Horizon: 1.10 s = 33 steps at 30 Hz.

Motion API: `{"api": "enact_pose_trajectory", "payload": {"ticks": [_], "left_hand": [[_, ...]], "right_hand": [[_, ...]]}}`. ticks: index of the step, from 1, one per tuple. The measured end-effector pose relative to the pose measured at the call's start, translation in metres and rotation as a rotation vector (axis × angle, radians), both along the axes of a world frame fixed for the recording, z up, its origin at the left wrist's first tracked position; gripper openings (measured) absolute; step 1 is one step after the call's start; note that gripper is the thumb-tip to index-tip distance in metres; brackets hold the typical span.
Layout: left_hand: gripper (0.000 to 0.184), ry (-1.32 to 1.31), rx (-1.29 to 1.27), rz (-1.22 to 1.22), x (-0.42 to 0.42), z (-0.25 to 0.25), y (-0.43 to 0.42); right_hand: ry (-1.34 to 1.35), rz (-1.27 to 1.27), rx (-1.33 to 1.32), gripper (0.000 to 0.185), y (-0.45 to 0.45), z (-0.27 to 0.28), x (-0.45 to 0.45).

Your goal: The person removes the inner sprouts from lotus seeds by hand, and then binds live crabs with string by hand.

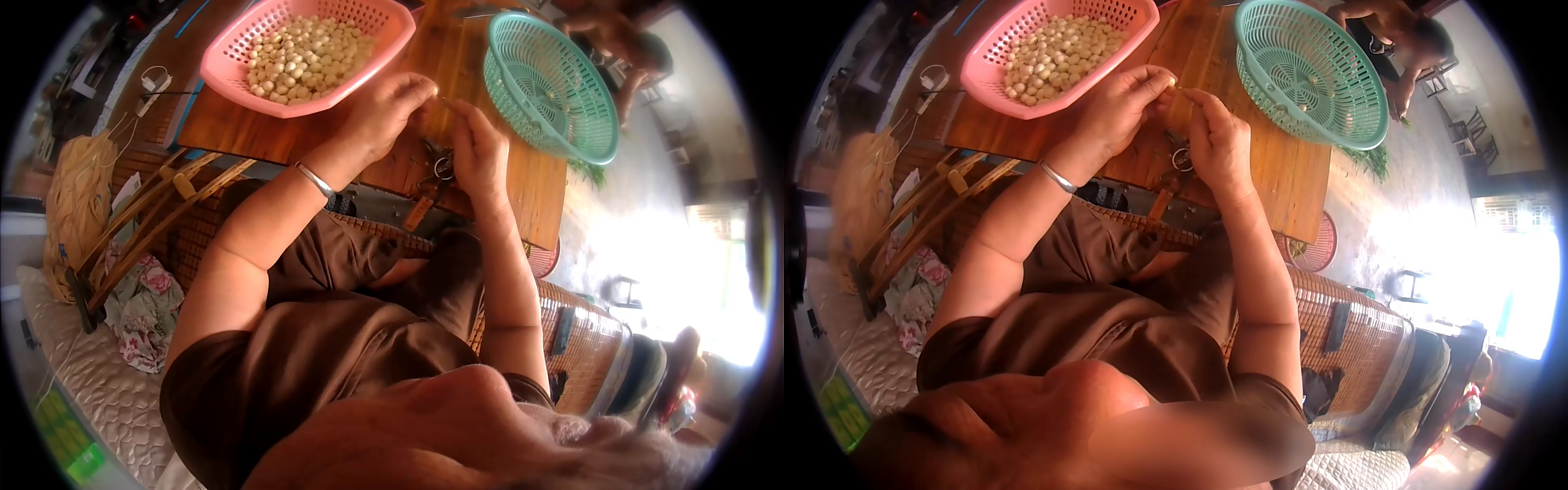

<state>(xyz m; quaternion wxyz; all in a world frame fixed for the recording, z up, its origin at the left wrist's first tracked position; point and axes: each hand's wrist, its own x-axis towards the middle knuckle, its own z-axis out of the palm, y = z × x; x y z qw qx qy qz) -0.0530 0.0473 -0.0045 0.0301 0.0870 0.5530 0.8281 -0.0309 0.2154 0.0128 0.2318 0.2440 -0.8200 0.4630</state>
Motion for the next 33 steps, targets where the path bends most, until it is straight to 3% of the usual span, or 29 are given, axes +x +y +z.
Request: {"api": "enact_pose_trajectory", "payload": {"ticks": [10,16,22,24,31,33], "left_hand": [[0.018,-0.035,-0.008,-0.054,0.003,0.004,0.002],[0.017,0.076,-0.062,-0.018,0.002,0.002,0.003],[0.015,0.210,-0.373,0.105,0.012,0.015,0.003],[0.014,0.382,-0.508,0.184,0.012,0.017,0.003],[0.015,0.403,-0.498,0.150,0.012,0.020,0.000],[0.017,0.491,-0.602,0.193,0.014,0.024,-0.001]], "right_hand": [[-0.017,-0.053,0.036,0.015,-0.001,0.002,0.001],[-0.025,-0.049,0.070,0.015,-0.001,0.005,0.003],[0.033,-0.044,0.069,0.014,-0.001,0.000,0.001],[0.027,-0.036,0.054,0.014,-0.001,0.000,0.001],[-0.037,-0.006,0.041,0.011,-0.003,0.003,0.004],[-0.012,-0.005,0.040,0.011,-0.002,-0.002,0.002]]}}
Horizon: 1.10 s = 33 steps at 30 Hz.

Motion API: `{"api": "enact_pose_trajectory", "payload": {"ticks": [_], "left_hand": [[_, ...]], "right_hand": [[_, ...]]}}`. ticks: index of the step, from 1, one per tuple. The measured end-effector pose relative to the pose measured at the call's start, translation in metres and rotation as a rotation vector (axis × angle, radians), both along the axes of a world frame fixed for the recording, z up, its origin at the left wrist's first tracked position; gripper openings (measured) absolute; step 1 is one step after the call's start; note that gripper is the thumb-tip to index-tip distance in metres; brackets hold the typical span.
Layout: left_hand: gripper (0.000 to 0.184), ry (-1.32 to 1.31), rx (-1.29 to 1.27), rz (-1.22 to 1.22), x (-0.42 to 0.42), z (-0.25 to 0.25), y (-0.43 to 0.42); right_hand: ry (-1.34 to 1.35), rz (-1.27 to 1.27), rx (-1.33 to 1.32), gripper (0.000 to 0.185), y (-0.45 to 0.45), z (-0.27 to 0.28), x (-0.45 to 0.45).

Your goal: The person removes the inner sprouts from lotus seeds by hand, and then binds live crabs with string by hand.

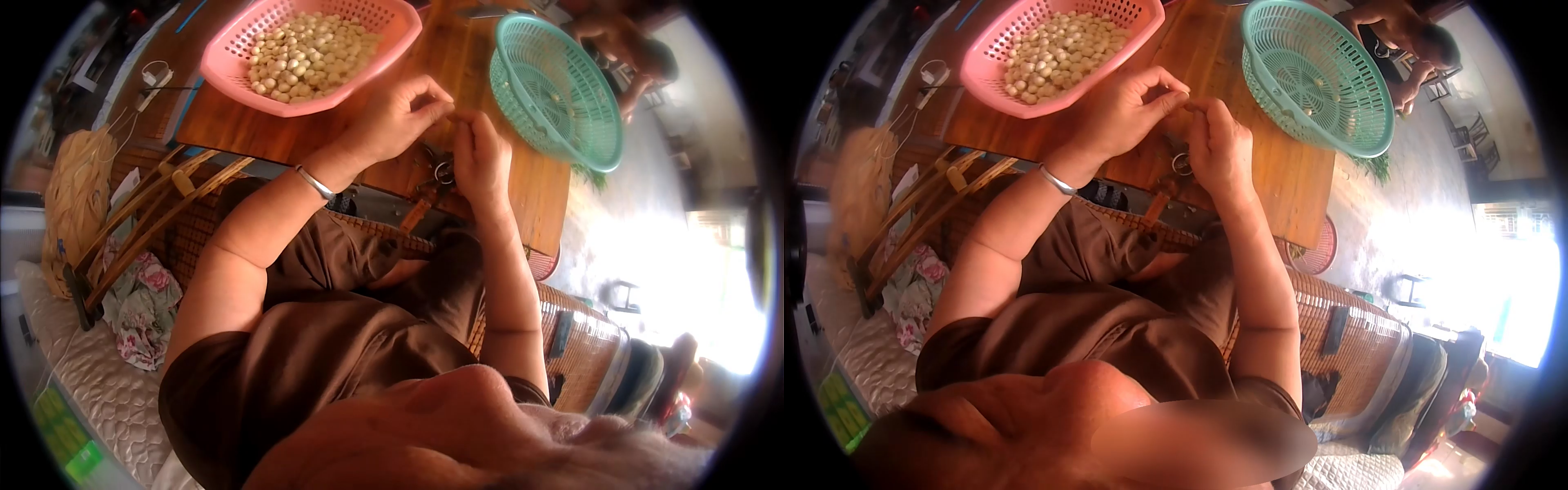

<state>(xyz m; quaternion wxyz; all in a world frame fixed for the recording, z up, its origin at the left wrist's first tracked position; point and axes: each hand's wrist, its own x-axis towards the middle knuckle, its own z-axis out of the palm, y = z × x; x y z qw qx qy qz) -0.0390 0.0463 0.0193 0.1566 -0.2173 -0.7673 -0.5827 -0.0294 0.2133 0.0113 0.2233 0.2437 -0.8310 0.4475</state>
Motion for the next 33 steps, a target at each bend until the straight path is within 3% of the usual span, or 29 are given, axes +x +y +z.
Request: {"api": "enact_pose_trajectory", "payload": {"ticks": [5,7,9,16,22,24,33], "left_hand": [[0.017,-0.054,0.075,-0.041,-0.001,-0.001,-0.001],[0.018,-0.048,0.091,-0.051,-0.003,-0.004,-0.001],[0.020,-0.294,0.440,-0.303,-0.003,-0.006,0.000],[0.021,-0.258,0.398,-0.303,-0.004,-0.003,0.002],[0.018,-0.215,0.330,-0.224,-0.005,-0.006,0.008],[0.018,-0.242,0.437,-0.250,-0.009,-0.015,0.011],[0.017,-0.318,0.430,-0.204,-0.011,-0.021,0.013]], "right_hand": [[0.108,0.011,-0.028,0.010,-0.001,-0.006,-0.005],[-0.042,0.015,-0.091,0.013,0.001,-0.002,0.000],[-0.110,0.040,-0.148,0.014,0.003,0.002,-0.001],[-0.329,0.189,-0.345,0.019,0.007,0.007,0.003],[-0.395,0.182,-0.367,0.023,0.004,0.011,0.006],[-0.397,0.183,-0.372,0.022,0.005,0.011,0.005],[-0.387,0.131,-0.322,0.019,0.004,0.007,0.002]]}}
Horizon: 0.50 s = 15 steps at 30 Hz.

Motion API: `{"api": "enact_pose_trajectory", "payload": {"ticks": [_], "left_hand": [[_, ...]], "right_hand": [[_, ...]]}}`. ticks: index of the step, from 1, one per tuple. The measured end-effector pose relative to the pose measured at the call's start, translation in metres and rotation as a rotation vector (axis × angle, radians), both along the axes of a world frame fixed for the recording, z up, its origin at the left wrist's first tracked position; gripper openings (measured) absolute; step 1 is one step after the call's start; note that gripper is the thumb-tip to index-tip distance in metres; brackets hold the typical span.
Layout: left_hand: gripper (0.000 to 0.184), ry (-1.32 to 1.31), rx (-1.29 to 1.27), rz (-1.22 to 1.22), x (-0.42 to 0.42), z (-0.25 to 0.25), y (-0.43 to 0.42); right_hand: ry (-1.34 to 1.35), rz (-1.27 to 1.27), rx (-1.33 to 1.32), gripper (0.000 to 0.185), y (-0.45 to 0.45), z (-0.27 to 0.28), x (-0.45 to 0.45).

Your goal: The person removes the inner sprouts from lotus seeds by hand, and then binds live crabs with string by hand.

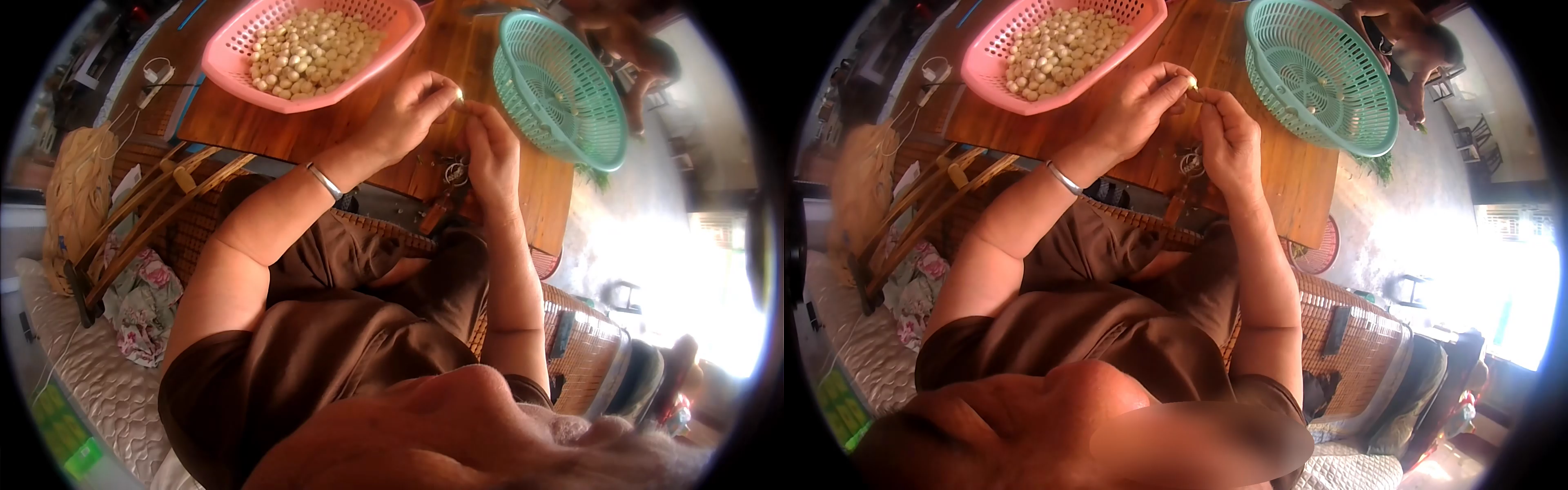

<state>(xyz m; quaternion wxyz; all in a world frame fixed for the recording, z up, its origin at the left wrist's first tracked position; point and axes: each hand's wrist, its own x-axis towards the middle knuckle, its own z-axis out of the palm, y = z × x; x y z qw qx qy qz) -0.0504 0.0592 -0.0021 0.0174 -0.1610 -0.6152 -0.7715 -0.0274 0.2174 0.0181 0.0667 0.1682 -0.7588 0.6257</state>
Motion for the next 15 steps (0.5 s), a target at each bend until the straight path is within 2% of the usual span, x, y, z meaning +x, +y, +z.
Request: {"api": "enact_pose_trajectory", "payload": {"ticks": [2,4,7,10,15], "left_hand": [[0.018,-0.047,0.025,-0.015,0.0000,0.0001,0.0005],[0.018,-0.095,0.049,-0.030,-0.0002,0.0001,-0.0001],[0.019,-0.148,0.046,-0.079,-0.0003,0.0041,-0.0013],[0.020,-0.138,0.154,-0.092,0.0012,0.0064,0.0014],[0.020,-0.105,0.060,-0.047,-0.0028,-0.0016,0.0007]], "right_hand": [[0.022,-0.032,0.024,0.018,-0.0023,-0.0017,-0.0008],[0.249,-0.158,0.197,0.016,-0.0054,-0.0037,-0.0006],[0.288,-0.191,0.228,0.014,-0.0041,-0.0056,-0.0017],[0.263,-0.178,0.177,0.014,-0.0031,-0.0074,-0.0034],[0.235,-0.170,0.218,0.014,-0.0045,-0.0057,-0.0018]]}}
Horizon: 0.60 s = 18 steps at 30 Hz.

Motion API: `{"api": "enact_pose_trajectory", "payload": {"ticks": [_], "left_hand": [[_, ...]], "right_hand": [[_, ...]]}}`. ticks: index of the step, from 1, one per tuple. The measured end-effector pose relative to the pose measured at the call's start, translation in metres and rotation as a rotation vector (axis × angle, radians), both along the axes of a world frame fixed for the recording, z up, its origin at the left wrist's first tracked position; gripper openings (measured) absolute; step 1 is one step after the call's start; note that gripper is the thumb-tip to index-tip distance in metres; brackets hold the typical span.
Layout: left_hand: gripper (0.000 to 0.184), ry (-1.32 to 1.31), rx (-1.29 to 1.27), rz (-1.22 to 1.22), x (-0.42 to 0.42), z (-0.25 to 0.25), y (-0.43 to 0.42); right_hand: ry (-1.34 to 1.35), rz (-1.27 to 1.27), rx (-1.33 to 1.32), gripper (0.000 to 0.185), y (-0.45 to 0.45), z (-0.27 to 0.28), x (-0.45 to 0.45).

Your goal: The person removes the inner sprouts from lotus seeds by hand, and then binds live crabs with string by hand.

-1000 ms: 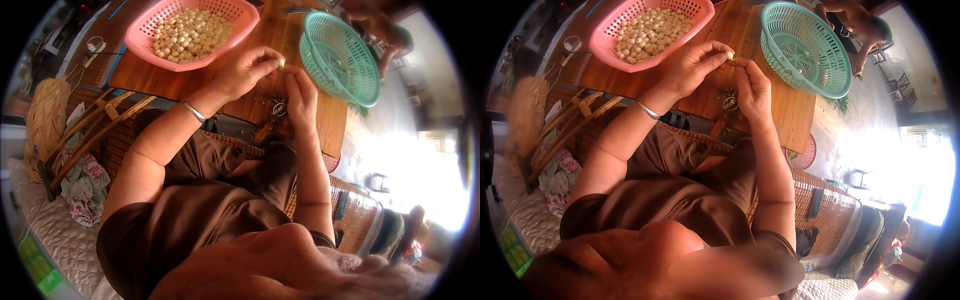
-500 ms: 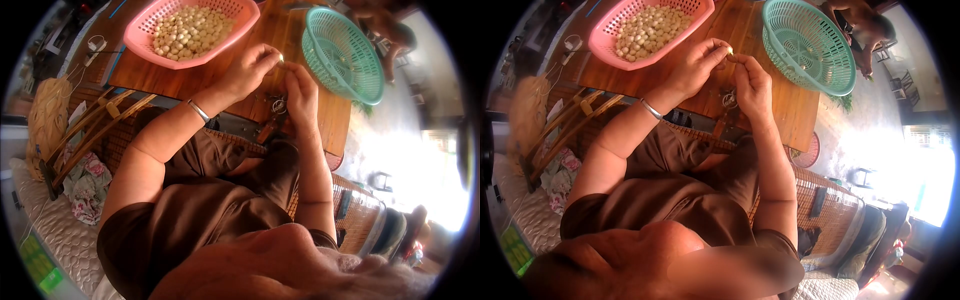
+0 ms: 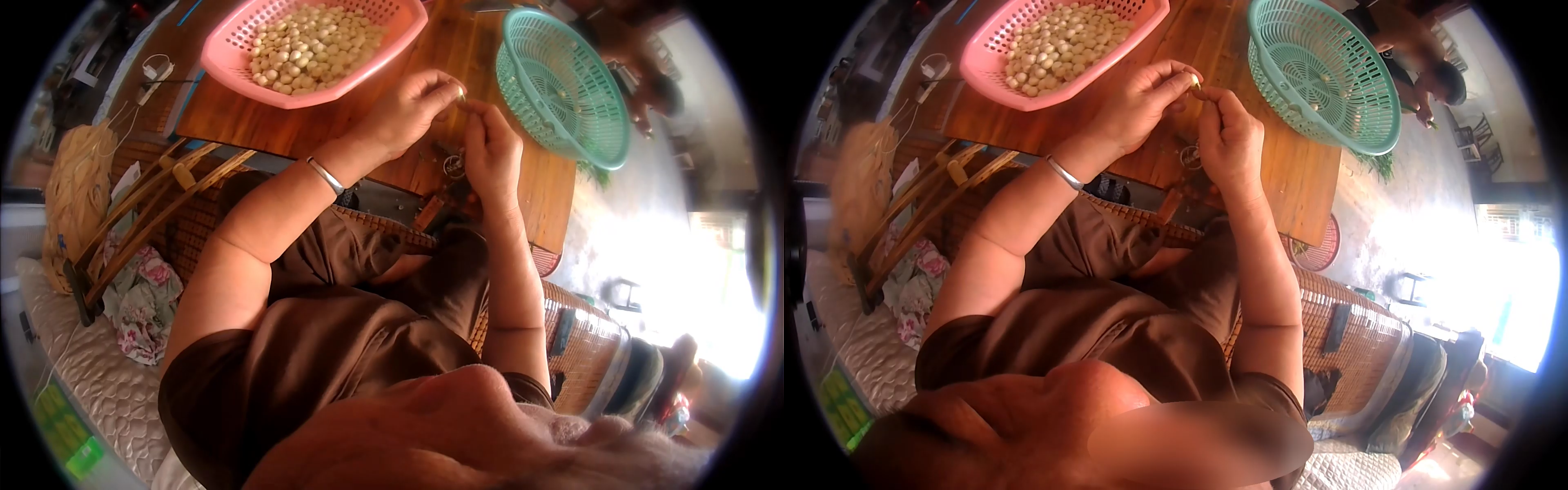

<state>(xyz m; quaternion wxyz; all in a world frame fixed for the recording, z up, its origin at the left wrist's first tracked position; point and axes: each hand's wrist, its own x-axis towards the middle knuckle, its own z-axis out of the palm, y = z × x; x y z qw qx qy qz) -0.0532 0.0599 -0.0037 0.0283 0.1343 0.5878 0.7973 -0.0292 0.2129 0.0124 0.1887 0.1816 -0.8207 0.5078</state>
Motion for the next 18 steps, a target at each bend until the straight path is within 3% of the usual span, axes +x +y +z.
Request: {"api": "enact_pose_trajectory", "payload": {"ticks": [6,8,10,18], "left_hand": [[0.020,-0.022,0.034,0.160,-0.0062,-0.0023,-0.0076],[0.021,-0.062,-0.045,0.155,-0.0030,-0.0015,-0.0048],[0.022,-0.112,0.164,0.046,-0.0047,-0.0012,-0.0034],[0.022,-0.145,0.175,-0.018,-0.0004,0.0046,-0.0029]], "right_hand": [[0.116,-0.042,0.083,0.013,0.0004,-0.0038,-0.0013],[0.120,-0.046,0.082,0.013,0.0010,-0.0037,-0.0027],[-0.006,-0.051,0.035,0.012,0.0024,-0.0012,-0.0026],[0.054,-0.046,0.060,0.012,-0.0005,0.0002,-0.0016]]}}
